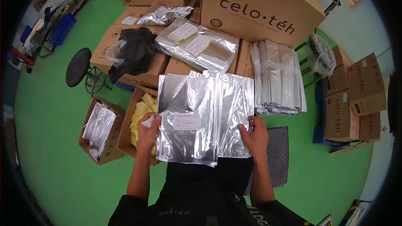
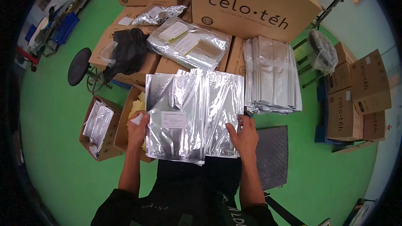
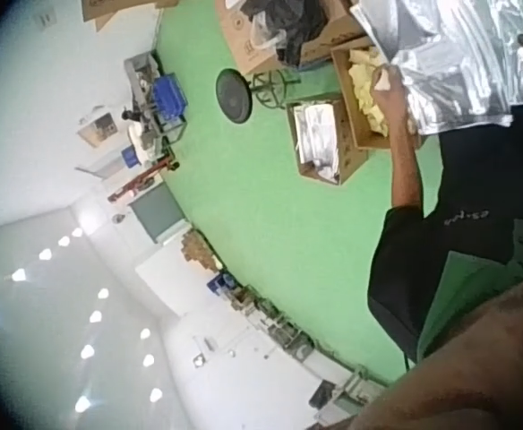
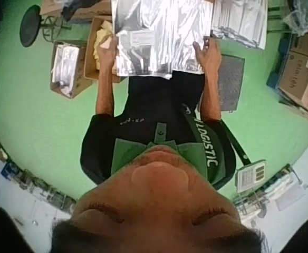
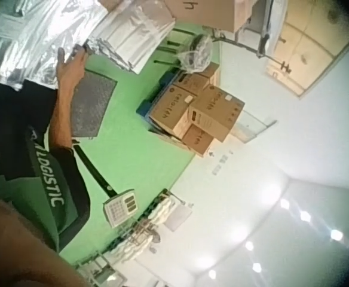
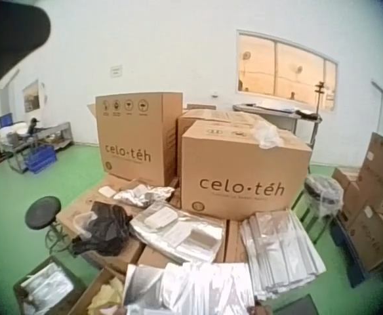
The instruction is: Peel and apply adhesive labels to silver foil packaging bags in a warehouse setting.
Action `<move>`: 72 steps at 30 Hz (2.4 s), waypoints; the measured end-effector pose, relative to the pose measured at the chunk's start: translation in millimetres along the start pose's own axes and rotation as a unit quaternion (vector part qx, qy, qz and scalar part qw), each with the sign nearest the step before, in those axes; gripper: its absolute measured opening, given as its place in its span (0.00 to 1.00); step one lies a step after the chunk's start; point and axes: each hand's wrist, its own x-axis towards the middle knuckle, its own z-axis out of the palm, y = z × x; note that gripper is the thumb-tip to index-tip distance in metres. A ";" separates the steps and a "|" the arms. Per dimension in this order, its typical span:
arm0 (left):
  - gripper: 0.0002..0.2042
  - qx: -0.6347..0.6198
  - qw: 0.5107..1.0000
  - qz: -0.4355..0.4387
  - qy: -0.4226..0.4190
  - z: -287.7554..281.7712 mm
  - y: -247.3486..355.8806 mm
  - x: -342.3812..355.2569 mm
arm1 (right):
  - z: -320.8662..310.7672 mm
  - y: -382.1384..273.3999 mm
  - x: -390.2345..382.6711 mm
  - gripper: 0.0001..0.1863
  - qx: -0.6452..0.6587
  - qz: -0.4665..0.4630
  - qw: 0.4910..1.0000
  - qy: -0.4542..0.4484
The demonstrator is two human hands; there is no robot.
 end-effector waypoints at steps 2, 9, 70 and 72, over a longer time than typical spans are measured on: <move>0.06 -0.008 1.000 -0.021 0.017 27.7 12.2 -11.4 | -1.3 -1.9 -0.6 0.23 -0.004 -0.001 1.000 -0.002; 0.08 0.076 0.994 0.083 0.013 90.8 1.6 -11.1 | -13.1 -16.8 -8.6 0.19 -0.047 -0.022 0.999 0.000; 0.16 -0.184 0.943 -0.135 0.244 -206.3 -91.3 44.8 | -12.0 -35.7 -40.6 0.24 -0.119 -0.110 0.980 -0.116; 0.19 -0.258 0.948 -0.102 0.158 -147.9 -55.9 37.2 | -4.5 -40.2 -40.1 0.23 -0.117 -0.120 0.973 -0.159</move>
